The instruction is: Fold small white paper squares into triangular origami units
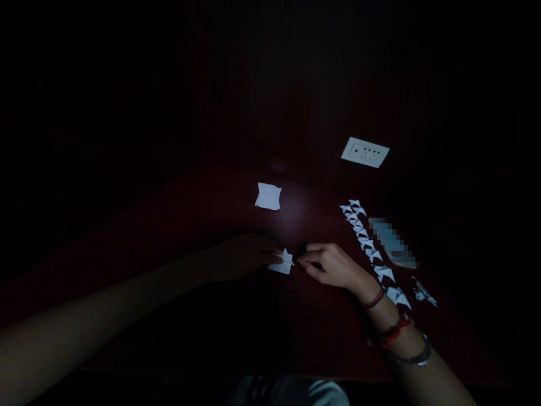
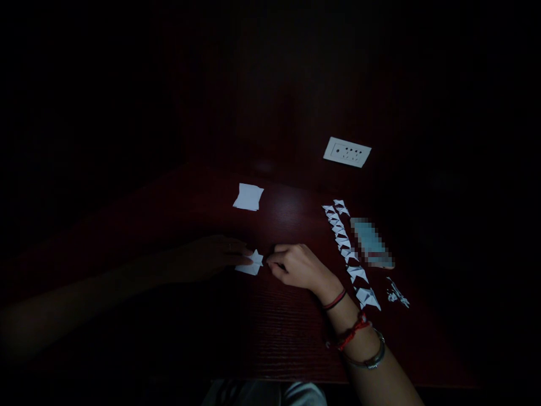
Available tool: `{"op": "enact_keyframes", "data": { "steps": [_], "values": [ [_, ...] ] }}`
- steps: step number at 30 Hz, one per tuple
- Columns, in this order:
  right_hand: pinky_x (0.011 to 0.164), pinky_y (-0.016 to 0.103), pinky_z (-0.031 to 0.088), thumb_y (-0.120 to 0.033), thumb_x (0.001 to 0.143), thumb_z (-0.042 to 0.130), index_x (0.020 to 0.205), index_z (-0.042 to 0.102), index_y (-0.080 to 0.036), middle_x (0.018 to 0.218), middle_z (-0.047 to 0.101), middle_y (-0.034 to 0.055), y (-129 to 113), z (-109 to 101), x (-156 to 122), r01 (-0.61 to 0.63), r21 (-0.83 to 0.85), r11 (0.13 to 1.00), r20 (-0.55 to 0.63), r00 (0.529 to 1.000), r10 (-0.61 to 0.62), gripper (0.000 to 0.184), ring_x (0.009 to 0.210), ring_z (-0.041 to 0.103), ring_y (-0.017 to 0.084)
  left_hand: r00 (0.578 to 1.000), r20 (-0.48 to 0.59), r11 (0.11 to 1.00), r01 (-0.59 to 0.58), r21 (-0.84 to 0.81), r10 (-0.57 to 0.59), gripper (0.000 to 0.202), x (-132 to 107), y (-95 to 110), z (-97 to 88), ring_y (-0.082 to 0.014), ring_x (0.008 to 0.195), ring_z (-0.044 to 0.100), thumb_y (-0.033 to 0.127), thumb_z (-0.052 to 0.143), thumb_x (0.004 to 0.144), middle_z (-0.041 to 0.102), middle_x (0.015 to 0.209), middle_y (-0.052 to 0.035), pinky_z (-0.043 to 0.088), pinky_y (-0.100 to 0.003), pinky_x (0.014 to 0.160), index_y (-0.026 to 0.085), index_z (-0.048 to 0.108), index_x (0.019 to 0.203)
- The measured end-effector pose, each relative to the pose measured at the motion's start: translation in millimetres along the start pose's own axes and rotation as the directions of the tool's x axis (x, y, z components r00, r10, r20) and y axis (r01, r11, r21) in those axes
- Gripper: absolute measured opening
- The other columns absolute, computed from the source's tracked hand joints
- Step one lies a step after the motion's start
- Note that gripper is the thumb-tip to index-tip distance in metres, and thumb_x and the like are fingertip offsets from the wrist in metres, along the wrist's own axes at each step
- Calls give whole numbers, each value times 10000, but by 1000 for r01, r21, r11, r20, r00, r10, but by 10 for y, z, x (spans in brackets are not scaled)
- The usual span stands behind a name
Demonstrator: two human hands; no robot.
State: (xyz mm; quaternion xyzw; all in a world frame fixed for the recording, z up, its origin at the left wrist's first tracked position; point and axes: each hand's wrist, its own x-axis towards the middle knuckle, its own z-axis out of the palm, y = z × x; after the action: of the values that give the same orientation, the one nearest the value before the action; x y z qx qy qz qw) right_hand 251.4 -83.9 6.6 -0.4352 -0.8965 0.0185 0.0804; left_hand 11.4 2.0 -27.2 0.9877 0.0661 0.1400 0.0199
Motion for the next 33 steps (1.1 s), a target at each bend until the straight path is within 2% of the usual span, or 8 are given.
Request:
{"op": "enact_keyframes", "data": {
  "steps": [3, 7, 12, 19, 23, 27, 33],
  "values": [
    [619, 213, 346, -174, 838, 420, 1079, 585, -195, 821, 565, 17, 14, 8, -4, -11, -8, 1000, -51, 999, 10, 292, 641, 485, 93, 999, -4, 998, -33, -45, 33, 479, -7, -16, -32, -183, 1164, 391, 48, 429, 798, 442, 1284, -5, 306, -327, 949, 278, 445, 1218],
    [598, 209, 332, -180, 837, 420, 1151, 538, -237, 791, 542, 7, 13, 24, -1, 17, -55, 998, -5, 1000, -18, 339, 619, 467, 89, 997, 5, 994, -72, -81, 72, 551, -21, -49, -57, -177, 1166, 386, 7, 431, 769, 424, 1296, 8, 312, -316, 947, 307, 428, 1230],
    [586, 216, 322, -201, 850, 396, 1166, 517, -259, 822, 544, 11, -13, 37, 18, 26, -121, 992, 44, 999, -21, 343, 639, 478, 97, 1000, 24, 999, -11, -49, 12, 620, -6, -38, -69, -187, 1068, 466, -24, 446, 723, 403, 1299, 8, 368, -313, 875, 348, 432, 1219],
    [592, 219, 318, -210, 858, 391, 1161, 515, -236, 824, 552, 16, -51, 38, 41, -4, -132, 991, 9, 1000, 5, 328, 648, 480, 99, 996, -47, 992, -82, -96, 78, 548, 18, -11, -116, -172, 1071, 468, 0, 426, 748, 481, 1219, -19, 360, -289, 882, 304, 463, 1203],
    [593, 224, 317, -221, 861, 383, 1168, 507, -234, 791, 551, 13, -52, 36, 41, -9, -153, 988, -6, 1000, 8, 331, 640, 481, 105, 998, -42, 995, -58, -76, 55, 567, 4, -22, -87, -176, 1070, 467, -5, 431, 739, 479, 1220, -16, 360, -298, 884, 313, 457, 1207],
    [582, 221, 319, -219, 858, 379, 1155, 521, -256, 826, 560, 13, -42, 35, 40, 14, -160, 987, 46, 999, -7, 330, 637, 488, 101, 999, -8, 997, -35, -71, 34, 578, -3, -30, -67, -182, 1078, 456, -3, 446, 734, 463, 1239, -12, 352, -305, 900, 323, 451, 1211],
    [593, 221, 333, -210, 855, 391, 1181, 502, -278, 839, 576, 12, -37, 34, 67, -25, -149, 989, 36, 999, 31, 351, 668, 513, 107, 999, -41, 995, -37, -95, 33, 580, 9, -40, -44, -179, 1072, 469, -9, 446, 727, 472, 1224, -11, 369, -300, 893, 324, 462, 1202]
  ]
}}
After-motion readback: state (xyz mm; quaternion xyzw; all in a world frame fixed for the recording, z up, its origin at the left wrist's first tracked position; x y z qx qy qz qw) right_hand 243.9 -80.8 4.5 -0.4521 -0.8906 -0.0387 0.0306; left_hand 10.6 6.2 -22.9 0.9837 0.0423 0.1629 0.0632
